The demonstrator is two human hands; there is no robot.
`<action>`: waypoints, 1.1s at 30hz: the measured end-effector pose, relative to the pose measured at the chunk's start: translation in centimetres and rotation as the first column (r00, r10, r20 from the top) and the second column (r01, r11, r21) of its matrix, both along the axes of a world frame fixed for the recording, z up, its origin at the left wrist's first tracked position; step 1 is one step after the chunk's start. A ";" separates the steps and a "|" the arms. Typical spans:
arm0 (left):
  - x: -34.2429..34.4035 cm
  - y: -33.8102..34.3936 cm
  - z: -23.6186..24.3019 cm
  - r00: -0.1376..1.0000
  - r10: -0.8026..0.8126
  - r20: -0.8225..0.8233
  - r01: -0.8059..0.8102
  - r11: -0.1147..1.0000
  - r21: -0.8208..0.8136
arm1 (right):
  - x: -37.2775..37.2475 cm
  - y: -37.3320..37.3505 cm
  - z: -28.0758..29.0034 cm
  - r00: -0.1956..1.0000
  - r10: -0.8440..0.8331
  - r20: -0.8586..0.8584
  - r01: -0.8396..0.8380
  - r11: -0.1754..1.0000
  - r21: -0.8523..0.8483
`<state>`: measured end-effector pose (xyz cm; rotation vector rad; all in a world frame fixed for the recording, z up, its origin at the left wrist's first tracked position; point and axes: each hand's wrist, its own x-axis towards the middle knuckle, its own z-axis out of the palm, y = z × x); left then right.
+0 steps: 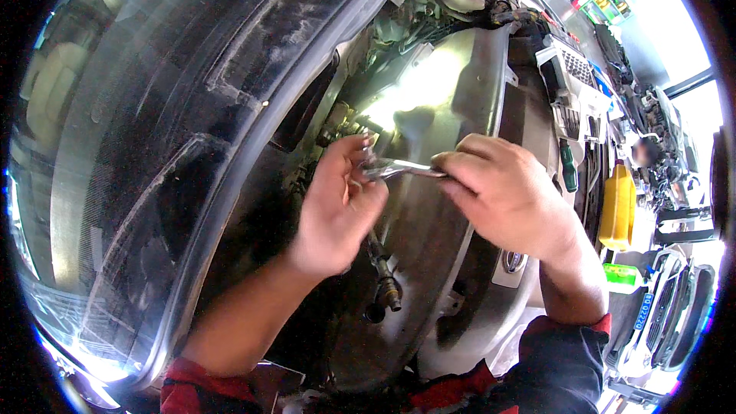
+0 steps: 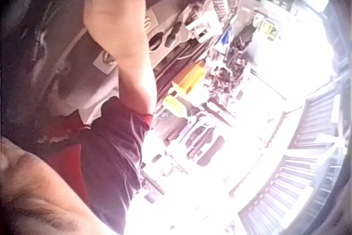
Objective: The person unscrews and removes components of an air conditioning system under a car hood using a socket wrench and by hand, then handles a replacement expansion valve block.
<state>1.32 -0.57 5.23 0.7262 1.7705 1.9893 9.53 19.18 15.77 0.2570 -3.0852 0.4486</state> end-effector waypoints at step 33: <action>-0.3 0.8 -0.6 0.948 0.053 0.313 0.050 0.949 -0.312 | -14.2 5.2 1.5 0.862 -0.359 0.359 0.061 0.776 0.628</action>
